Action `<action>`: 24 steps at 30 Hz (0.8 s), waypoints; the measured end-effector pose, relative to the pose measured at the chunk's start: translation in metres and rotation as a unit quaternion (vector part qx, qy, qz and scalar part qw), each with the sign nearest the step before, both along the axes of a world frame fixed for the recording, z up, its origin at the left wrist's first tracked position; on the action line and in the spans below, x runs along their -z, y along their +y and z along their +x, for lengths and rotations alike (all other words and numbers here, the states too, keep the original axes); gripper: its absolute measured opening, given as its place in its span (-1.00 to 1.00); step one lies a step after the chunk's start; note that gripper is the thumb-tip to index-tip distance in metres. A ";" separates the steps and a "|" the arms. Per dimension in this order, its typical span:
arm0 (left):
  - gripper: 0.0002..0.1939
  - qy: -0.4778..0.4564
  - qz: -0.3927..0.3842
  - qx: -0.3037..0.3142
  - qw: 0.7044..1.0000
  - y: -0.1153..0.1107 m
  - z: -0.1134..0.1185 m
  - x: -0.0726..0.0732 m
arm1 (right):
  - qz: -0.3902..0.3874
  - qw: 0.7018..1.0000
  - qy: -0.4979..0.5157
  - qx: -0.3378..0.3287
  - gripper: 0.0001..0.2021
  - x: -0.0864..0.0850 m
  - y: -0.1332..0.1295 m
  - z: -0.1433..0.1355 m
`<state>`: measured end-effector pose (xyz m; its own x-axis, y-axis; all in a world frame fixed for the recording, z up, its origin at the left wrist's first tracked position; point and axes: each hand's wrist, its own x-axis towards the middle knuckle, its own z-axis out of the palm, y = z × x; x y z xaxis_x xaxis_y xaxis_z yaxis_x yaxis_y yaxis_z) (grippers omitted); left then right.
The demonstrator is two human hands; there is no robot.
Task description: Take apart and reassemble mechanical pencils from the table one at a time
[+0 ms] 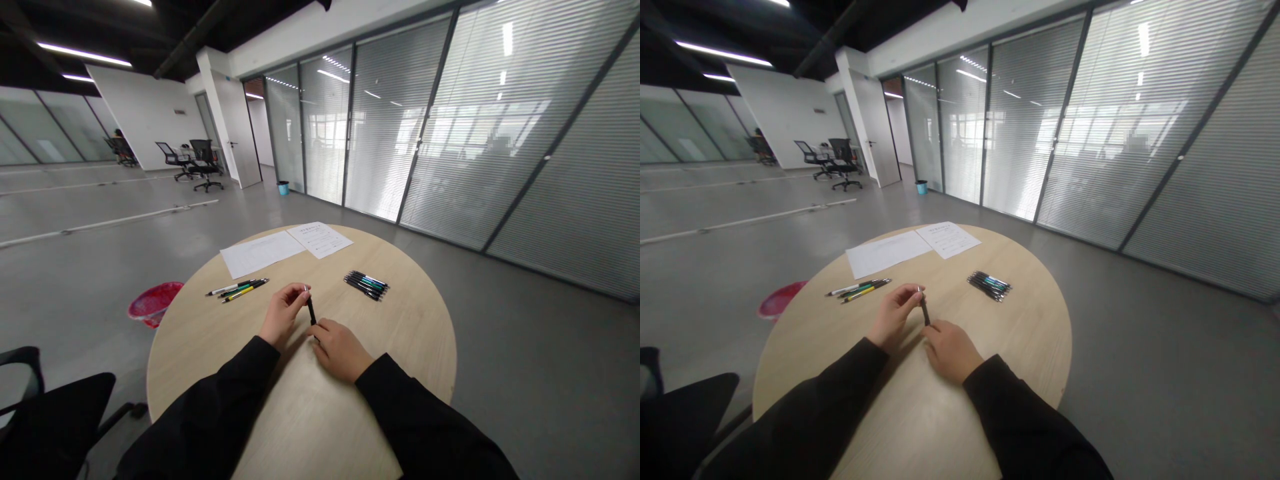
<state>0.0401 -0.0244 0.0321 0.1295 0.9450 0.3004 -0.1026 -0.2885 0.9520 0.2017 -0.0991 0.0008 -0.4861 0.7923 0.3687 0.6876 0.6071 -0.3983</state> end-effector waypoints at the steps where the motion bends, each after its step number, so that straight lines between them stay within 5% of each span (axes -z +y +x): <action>1: -0.68 -0.001 0.003 -0.002 1.000 0.001 -0.001 0.000 | 0.002 1.000 0.002 0.004 -0.78 0.000 0.000 0.000; 14: -0.65 -0.011 -0.011 -0.034 0.999 0.014 -0.013 0.007 | -0.008 0.996 0.069 0.061 -0.73 0.005 0.009 0.007; 24: -0.60 -0.022 -0.062 -0.053 0.996 0.018 -0.019 0.013 | 0.064 0.983 0.114 0.130 -0.80 0.006 0.015 0.017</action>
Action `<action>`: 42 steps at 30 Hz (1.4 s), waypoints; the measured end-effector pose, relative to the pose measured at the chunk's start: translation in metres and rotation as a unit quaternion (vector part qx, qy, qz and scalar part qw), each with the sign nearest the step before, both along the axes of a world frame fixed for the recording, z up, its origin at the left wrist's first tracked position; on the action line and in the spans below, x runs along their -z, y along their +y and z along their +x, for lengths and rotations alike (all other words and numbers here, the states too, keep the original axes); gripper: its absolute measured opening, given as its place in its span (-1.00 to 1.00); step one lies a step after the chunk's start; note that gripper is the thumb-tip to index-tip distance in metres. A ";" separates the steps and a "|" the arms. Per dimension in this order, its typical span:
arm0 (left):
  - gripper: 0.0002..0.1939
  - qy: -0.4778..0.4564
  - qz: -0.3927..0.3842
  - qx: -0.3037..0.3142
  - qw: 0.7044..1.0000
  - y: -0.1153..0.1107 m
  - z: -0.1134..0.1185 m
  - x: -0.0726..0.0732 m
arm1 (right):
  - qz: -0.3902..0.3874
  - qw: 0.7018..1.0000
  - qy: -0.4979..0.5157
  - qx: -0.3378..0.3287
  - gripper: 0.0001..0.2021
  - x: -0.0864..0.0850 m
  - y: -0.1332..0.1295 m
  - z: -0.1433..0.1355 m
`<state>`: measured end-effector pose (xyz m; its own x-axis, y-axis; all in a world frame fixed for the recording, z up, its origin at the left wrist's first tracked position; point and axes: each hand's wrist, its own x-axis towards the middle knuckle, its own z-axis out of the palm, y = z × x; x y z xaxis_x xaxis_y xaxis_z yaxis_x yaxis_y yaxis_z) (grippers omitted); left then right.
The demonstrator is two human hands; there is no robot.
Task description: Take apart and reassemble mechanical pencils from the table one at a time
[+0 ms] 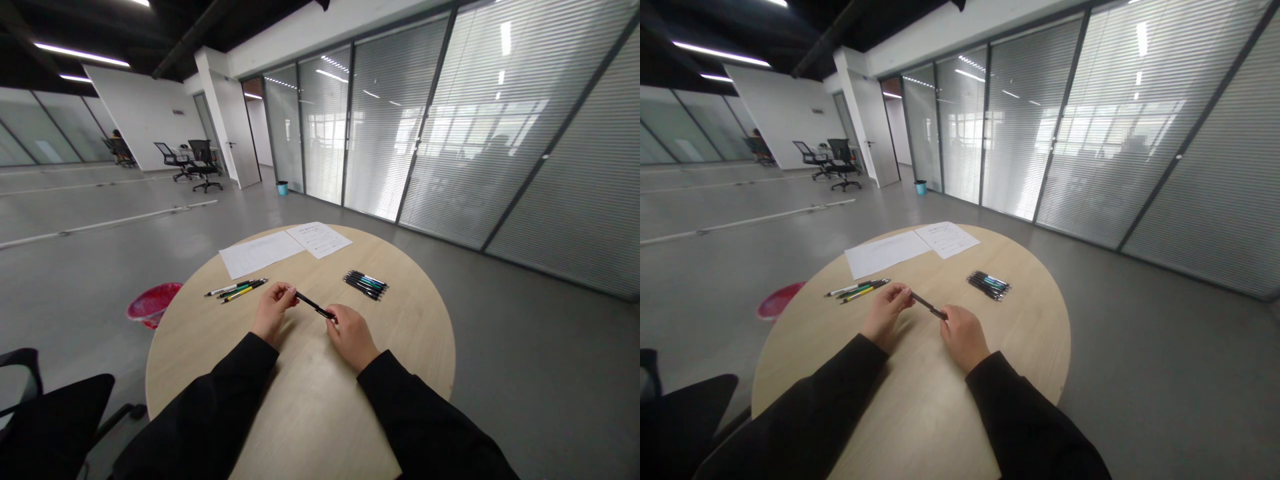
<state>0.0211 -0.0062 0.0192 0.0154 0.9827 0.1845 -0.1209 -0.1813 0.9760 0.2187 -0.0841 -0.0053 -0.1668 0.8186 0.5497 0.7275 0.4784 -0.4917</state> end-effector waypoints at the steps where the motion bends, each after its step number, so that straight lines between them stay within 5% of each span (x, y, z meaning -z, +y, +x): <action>1: -0.59 0.001 -0.004 -0.001 1.000 0.000 0.000 -0.001 | 0.003 1.000 -0.002 0.009 -0.81 0.000 0.000 0.001; 10: -0.56 0.008 -0.032 0.009 0.999 -0.001 -0.003 -0.001 | -0.004 0.998 -0.010 0.058 -0.93 0.001 0.004 0.009; 42: -0.64 0.245 -0.010 0.058 0.968 0.007 -0.016 0.021 | -0.044 0.998 -0.030 0.026 -0.96 -0.002 0.015 0.032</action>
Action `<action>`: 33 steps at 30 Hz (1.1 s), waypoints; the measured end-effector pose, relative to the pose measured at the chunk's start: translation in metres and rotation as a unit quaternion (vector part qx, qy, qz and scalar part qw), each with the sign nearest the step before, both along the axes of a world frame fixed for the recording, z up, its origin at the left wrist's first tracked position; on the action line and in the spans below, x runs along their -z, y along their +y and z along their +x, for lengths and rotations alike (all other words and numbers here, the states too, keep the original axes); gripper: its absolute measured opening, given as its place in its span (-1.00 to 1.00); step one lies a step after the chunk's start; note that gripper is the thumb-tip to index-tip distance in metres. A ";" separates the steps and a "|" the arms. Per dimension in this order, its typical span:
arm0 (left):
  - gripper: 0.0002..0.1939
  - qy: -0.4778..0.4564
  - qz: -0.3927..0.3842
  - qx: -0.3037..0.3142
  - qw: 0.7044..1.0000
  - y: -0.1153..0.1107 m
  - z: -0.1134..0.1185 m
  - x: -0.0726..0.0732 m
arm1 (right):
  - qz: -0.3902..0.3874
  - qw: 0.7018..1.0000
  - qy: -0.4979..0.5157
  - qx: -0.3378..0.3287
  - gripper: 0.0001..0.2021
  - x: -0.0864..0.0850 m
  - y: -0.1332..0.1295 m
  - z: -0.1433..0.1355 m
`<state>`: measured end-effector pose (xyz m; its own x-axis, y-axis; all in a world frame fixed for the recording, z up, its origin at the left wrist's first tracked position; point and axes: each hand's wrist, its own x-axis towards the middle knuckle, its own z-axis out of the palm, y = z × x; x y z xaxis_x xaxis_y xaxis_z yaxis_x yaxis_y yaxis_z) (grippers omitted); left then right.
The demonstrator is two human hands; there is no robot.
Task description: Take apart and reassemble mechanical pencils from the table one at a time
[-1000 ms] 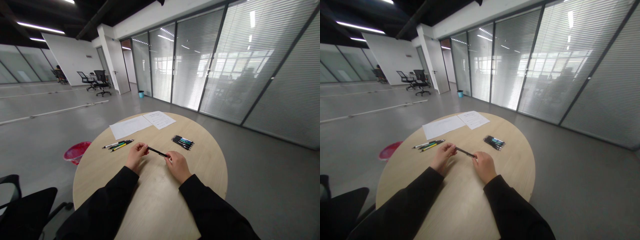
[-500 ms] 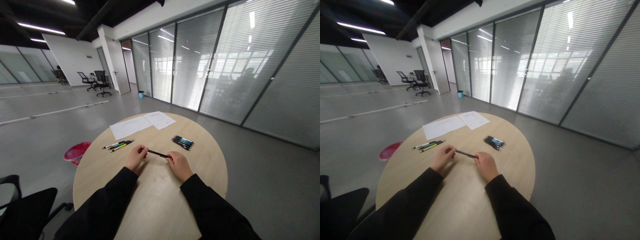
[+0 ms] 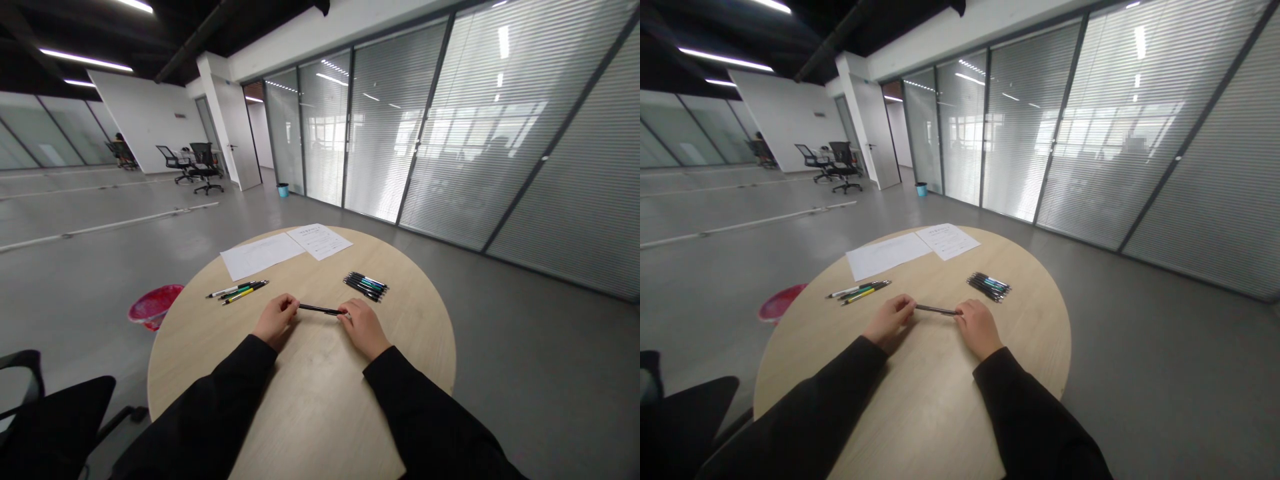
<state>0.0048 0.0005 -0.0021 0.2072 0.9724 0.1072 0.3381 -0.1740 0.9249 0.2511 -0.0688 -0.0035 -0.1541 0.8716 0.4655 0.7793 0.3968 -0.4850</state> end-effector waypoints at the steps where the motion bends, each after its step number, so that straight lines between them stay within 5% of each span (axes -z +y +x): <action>1: -0.65 0.004 0.000 0.003 1.000 0.000 0.000 0.000 | 0.000 1.000 0.001 0.000 -0.96 0.000 0.000 0.000; 11: -0.67 0.053 0.014 0.041 0.998 -0.004 0.000 -0.008 | -0.001 1.000 0.011 -0.001 -0.95 0.000 0.002 0.006; 22: -0.74 0.229 0.110 0.058 0.965 -0.014 -0.001 -0.019 | 0.000 1.000 0.012 -0.009 -0.95 0.006 0.005 0.012; 33: -0.73 0.239 0.118 0.067 0.962 -0.015 0.000 -0.020 | -0.008 1.000 0.009 -0.010 -0.95 0.006 0.005 0.014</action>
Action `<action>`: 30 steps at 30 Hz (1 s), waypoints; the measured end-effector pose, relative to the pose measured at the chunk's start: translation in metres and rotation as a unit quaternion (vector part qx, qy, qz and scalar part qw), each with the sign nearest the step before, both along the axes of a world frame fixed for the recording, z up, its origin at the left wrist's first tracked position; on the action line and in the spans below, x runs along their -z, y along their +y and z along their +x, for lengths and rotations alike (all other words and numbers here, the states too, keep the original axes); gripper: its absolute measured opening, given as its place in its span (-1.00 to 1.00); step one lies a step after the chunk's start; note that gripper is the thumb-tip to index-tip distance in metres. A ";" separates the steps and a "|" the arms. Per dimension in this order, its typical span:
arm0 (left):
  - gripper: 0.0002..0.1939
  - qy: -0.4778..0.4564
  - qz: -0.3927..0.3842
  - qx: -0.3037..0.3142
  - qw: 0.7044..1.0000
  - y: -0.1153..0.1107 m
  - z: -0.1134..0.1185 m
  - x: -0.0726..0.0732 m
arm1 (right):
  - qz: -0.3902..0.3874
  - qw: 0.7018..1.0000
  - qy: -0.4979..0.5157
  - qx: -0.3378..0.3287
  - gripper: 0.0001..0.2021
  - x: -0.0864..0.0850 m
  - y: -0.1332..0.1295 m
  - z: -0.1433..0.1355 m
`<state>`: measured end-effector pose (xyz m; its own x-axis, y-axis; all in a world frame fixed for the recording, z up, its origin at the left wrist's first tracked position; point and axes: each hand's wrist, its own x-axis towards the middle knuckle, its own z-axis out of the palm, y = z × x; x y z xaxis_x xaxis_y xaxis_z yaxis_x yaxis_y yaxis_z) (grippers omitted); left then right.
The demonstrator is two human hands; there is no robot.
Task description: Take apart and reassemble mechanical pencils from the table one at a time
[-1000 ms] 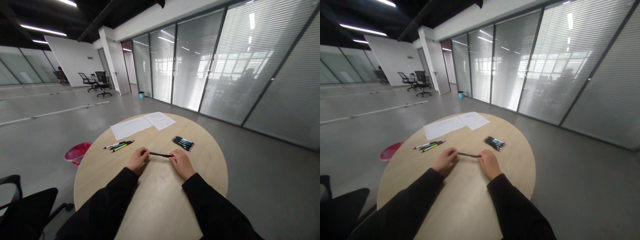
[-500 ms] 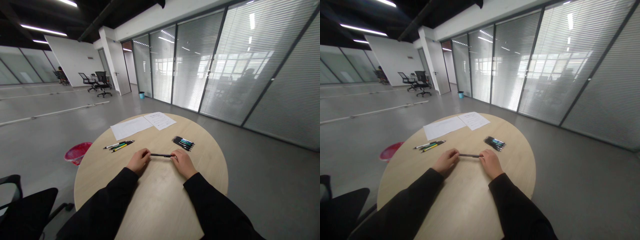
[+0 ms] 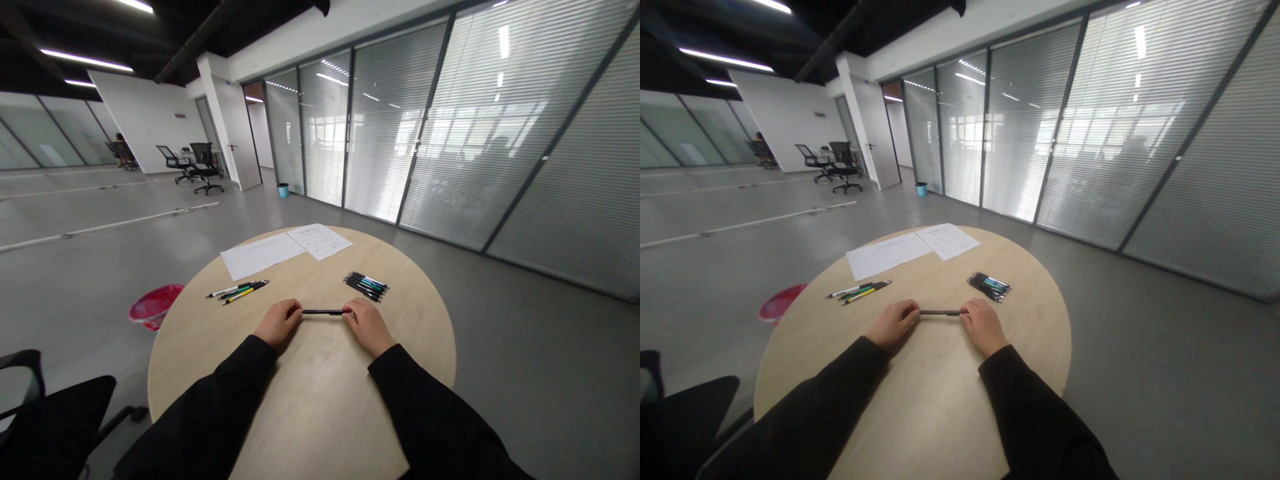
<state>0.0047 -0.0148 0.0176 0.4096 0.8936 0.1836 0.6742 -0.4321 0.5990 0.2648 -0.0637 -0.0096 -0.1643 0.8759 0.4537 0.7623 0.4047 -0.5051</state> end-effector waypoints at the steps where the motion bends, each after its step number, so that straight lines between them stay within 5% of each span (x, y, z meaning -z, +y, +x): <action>1: -0.73 -0.002 0.000 -0.002 1.000 0.000 0.000 0.000 | -0.001 1.000 -0.001 0.001 -0.95 0.000 0.000 0.000; 20: -0.73 -0.005 0.014 -0.015 1.000 -0.002 0.003 0.003 | -0.014 0.999 -0.001 0.034 -0.93 0.002 0.004 0.016; 30: -0.78 -0.020 -0.013 0.034 0.999 -0.025 0.013 -0.011 | -0.036 0.990 -0.034 0.132 -0.93 0.013 0.007 0.030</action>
